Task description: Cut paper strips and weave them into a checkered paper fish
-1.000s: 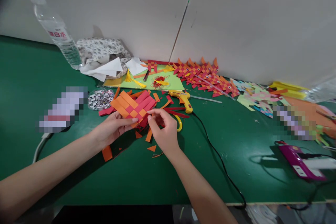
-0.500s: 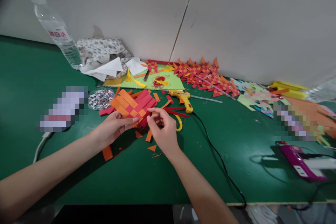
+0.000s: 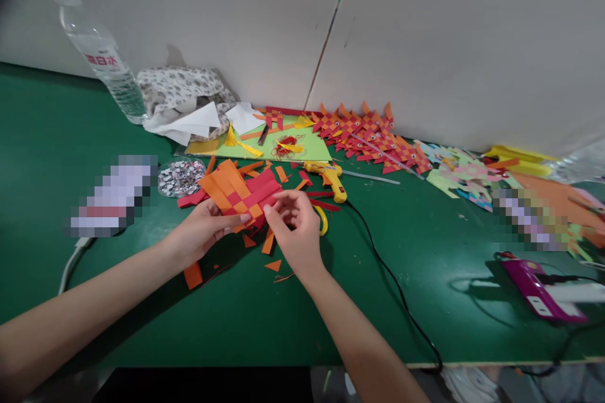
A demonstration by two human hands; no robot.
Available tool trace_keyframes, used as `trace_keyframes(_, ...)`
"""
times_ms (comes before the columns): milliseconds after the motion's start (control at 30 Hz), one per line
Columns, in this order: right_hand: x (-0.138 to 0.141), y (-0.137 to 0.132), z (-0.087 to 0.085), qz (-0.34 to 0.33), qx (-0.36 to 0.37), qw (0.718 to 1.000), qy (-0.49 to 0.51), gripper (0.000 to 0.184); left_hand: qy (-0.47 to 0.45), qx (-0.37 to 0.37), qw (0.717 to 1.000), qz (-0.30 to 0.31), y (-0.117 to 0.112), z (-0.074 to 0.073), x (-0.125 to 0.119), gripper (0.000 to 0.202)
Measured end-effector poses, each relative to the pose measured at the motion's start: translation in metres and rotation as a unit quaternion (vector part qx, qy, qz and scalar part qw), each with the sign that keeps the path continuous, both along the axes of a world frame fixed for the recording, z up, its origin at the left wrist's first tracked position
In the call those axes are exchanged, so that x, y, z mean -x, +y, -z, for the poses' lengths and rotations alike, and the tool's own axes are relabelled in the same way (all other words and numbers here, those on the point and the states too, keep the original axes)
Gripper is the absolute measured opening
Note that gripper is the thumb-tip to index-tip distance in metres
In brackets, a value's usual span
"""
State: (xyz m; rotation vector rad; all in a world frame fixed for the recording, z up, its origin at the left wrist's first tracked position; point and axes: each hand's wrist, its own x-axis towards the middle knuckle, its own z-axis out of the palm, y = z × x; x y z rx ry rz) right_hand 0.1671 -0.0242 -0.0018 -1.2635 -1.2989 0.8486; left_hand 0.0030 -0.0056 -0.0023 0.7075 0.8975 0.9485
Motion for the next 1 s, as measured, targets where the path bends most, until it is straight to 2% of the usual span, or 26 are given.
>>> trace_keyframes(133, -0.0029, 0.0072, 0.0032, 0.045, 0.011, 0.997, 0.069, 0.046, 0.020, 0.002, 1.000, 0.020, -0.0011, 0.0023, 0.0007, 0.041)
trace_keyframes(233, -0.0048, 0.0108, 0.0051, 0.035, 0.028, 0.995, 0.088, 0.052, 0.029, -0.009, 0.998, 0.055, -0.0023, 0.0042, 0.0013, 0.044)
trace_keyframes(400, -0.0053, 0.0103, 0.0061, 0.013, 0.043, 0.992, 0.117, 0.048, 0.037, -0.020, 0.995, 0.088, -0.0040, 0.0016, 0.0004, 0.045)
trace_keyframes(600, -0.0026, 0.0061, 0.0045, -0.016, 0.042, 0.995, 0.093, 0.045, 0.017, 0.003, 1.000, 0.012, -0.0017, 0.0010, 0.0006, 0.035)
trace_keyframes(667, -0.0022, 0.0055, 0.0036, -0.015, 0.048, 0.995, 0.086, 0.045, 0.018, -0.003, 1.000, 0.004, -0.0007, 0.0033, 0.0013, 0.034)
trace_keyframes(1000, -0.0052, 0.0066, 0.0011, 0.015, 0.045, 0.993, 0.111, 0.040, 0.069, -0.036, 0.996, 0.035, 0.0001, 0.0021, 0.0039, 0.023)
